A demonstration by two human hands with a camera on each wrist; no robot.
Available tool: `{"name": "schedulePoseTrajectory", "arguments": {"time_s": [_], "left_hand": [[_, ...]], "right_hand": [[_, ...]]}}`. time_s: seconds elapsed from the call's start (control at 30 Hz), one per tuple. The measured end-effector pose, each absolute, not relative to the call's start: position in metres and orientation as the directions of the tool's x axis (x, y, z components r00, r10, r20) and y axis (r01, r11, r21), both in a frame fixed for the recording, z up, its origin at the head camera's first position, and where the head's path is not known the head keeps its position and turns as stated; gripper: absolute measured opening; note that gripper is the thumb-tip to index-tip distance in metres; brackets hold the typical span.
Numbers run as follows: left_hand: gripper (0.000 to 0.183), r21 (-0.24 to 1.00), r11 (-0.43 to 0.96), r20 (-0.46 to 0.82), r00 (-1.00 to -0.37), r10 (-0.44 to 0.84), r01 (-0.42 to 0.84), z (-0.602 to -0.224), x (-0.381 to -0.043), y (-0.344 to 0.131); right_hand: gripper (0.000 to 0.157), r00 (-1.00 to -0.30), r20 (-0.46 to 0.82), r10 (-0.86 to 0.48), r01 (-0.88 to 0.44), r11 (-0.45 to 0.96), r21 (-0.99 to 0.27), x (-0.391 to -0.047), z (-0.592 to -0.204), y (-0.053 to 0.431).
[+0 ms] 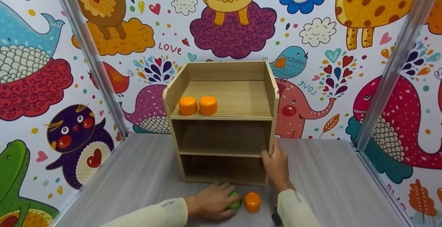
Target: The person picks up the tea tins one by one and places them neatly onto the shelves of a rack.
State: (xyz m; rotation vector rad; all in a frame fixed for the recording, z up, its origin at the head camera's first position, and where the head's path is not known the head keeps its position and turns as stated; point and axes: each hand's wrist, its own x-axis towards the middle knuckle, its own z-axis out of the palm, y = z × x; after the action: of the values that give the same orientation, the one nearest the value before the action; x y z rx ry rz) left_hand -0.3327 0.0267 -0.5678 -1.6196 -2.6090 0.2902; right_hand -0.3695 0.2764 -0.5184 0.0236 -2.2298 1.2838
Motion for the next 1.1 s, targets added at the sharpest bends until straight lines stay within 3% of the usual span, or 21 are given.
{"name": "schedulePoseTrajectory", "arguments": {"time_s": [0.33,0.6,0.83,1.1], "left_hand": [[0.043,-0.281,0.372,-0.011,-0.390,0.921,0.885,-0.546,-0.334,0.020],[0.049,-0.407,0.359,0.026,-0.383,0.924,0.840,-0.516,-0.335,0.019],[0.051,-0.422,0.334,-0.018,-0.376,0.927,0.843,-0.490,-0.331,0.016],[0.050,-0.490,0.295,0.016,-0.330,0.944,0.820,-0.468,-0.329,0.015]], "right_hand": [[0.060,-0.852,0.466,0.238,-0.280,0.545,-0.790,-0.370,-0.518,0.277],[0.055,-0.807,0.533,0.255,-0.316,0.577,-0.753,-0.370,-0.520,0.278],[0.055,-0.817,0.521,0.248,-0.311,0.572,-0.759,-0.369,-0.520,0.277],[0.060,-0.842,0.487,0.232,-0.297,0.553,-0.778,-0.367,-0.518,0.276]]}}
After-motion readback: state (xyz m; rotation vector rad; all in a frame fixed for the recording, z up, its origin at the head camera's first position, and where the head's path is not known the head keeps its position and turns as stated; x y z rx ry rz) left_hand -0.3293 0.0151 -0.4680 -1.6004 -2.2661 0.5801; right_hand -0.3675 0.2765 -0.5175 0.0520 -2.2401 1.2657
